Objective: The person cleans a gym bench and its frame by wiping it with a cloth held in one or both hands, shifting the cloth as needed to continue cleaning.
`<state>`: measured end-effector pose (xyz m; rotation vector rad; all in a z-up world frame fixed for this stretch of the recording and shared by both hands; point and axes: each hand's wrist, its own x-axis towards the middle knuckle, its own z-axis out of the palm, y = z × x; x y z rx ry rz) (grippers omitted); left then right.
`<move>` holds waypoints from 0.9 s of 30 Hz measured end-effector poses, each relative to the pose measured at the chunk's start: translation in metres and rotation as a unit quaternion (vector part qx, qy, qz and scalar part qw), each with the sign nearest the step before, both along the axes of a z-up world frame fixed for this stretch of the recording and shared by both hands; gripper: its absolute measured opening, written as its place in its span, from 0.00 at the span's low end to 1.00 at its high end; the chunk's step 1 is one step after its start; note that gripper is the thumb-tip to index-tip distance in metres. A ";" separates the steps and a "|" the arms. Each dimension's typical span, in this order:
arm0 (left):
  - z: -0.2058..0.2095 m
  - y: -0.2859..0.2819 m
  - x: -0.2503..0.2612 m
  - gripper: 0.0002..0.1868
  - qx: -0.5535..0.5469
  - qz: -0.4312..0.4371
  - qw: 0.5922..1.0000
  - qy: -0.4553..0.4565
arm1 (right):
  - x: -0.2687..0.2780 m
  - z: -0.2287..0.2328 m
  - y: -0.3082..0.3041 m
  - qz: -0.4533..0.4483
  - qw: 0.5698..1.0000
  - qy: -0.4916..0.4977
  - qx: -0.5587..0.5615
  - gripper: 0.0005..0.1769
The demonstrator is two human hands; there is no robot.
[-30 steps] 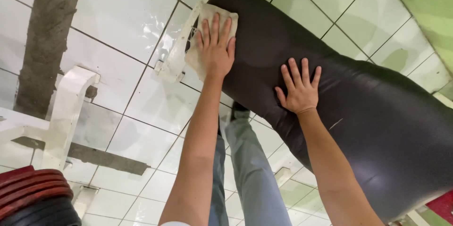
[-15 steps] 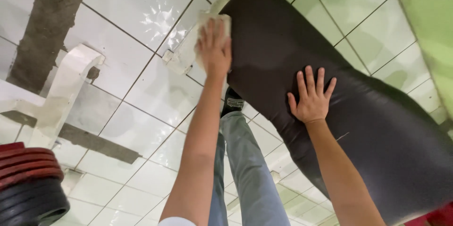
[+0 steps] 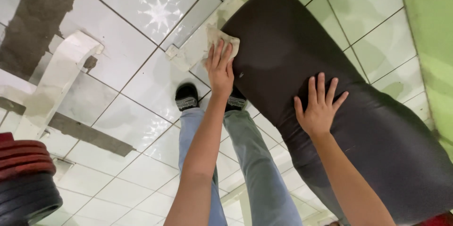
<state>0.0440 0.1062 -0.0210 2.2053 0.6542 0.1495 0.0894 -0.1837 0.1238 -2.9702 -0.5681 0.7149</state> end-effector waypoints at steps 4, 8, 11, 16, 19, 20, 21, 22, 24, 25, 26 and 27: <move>-0.027 0.008 -0.022 0.26 -0.052 0.025 0.998 -0.010 | 0.008 -0.026 0.069 -0.051 0.998 -0.024 -0.018 0.38; -0.046 0.031 -0.027 0.26 -0.055 -0.002 0.998 -0.042 | 0.033 -0.064 0.147 0.010 1.000 -0.008 -0.024 0.42; -0.072 0.057 -0.041 0.28 0.019 -0.048 0.998 0.037 | 0.036 -0.085 0.195 0.053 0.998 -0.001 -0.017 0.40; -0.112 0.093 -0.069 0.33 0.121 -0.165 0.962 0.179 | 0.036 -0.094 0.220 0.069 0.998 0.000 -0.011 0.38; -0.144 0.092 -0.095 0.30 0.130 -0.200 0.961 0.142 | 0.037 -0.096 0.223 0.067 0.998 -0.005 -0.013 0.38; -0.148 0.089 -0.100 0.30 0.149 -0.202 0.959 0.129 | 0.038 -0.096 0.223 0.067 0.998 -0.006 -0.019 0.38; -0.152 0.085 -0.104 0.30 0.167 -0.203 0.958 0.116 | 0.039 -0.095 0.224 0.067 0.997 -0.006 -0.026 0.38; -0.152 0.082 -0.101 0.30 0.164 -0.203 0.958 0.119 | 0.036 -0.095 0.222 0.069 0.997 -0.003 -0.028 0.38; -0.152 0.082 -0.086 0.30 0.164 -0.210 0.956 0.119 | 0.034 -0.096 0.222 0.069 0.997 -0.009 -0.032 0.38; -0.153 0.083 -0.075 0.30 0.166 -0.209 0.956 0.118 | 0.035 -0.100 0.223 0.069 0.997 -0.011 -0.030 0.38; -0.153 0.080 -0.065 0.30 0.171 -0.206 0.957 0.108 | 0.035 -0.102 0.221 0.071 0.997 -0.019 -0.031 0.38; -0.153 0.078 -0.055 0.30 0.176 -0.202 0.958 0.099 | 0.034 -0.104 0.219 0.073 0.996 -0.027 -0.032 0.38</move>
